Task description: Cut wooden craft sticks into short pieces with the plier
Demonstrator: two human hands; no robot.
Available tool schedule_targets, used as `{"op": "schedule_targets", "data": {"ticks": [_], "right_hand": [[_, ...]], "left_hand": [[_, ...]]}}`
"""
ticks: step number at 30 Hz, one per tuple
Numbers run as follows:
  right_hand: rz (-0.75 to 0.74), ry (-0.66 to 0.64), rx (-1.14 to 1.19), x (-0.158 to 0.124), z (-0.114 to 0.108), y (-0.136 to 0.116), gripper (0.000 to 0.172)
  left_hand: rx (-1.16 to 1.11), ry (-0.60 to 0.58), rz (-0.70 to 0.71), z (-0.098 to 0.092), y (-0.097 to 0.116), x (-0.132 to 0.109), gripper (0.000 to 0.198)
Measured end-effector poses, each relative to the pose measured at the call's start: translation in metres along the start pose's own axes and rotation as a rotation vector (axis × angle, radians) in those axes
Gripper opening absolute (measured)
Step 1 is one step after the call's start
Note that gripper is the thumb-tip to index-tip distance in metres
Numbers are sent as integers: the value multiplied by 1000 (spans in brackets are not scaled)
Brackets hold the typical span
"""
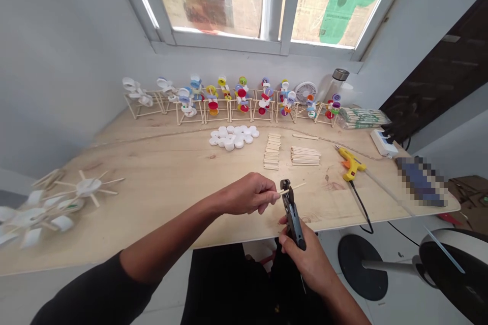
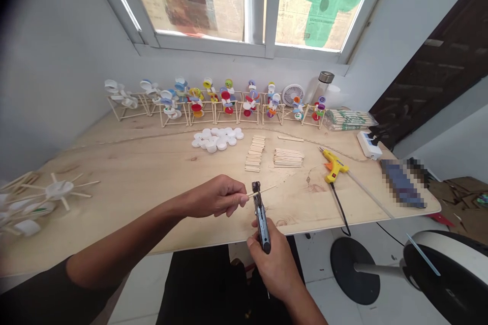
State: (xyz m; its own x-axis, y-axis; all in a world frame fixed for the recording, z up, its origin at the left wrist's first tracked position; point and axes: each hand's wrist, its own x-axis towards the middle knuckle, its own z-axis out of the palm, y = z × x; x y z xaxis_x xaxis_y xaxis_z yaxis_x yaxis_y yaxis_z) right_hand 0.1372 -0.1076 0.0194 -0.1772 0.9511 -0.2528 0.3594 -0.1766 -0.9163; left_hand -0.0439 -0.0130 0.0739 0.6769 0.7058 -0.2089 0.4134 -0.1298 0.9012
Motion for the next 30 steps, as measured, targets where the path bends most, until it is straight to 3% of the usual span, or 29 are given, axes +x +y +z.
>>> {"op": "schedule_targets", "data": {"ticks": [30], "right_hand": [[-38,43,-80,4,3,3,14]], "left_hand": [[225,-48,48,-6,12,10,27]]}}
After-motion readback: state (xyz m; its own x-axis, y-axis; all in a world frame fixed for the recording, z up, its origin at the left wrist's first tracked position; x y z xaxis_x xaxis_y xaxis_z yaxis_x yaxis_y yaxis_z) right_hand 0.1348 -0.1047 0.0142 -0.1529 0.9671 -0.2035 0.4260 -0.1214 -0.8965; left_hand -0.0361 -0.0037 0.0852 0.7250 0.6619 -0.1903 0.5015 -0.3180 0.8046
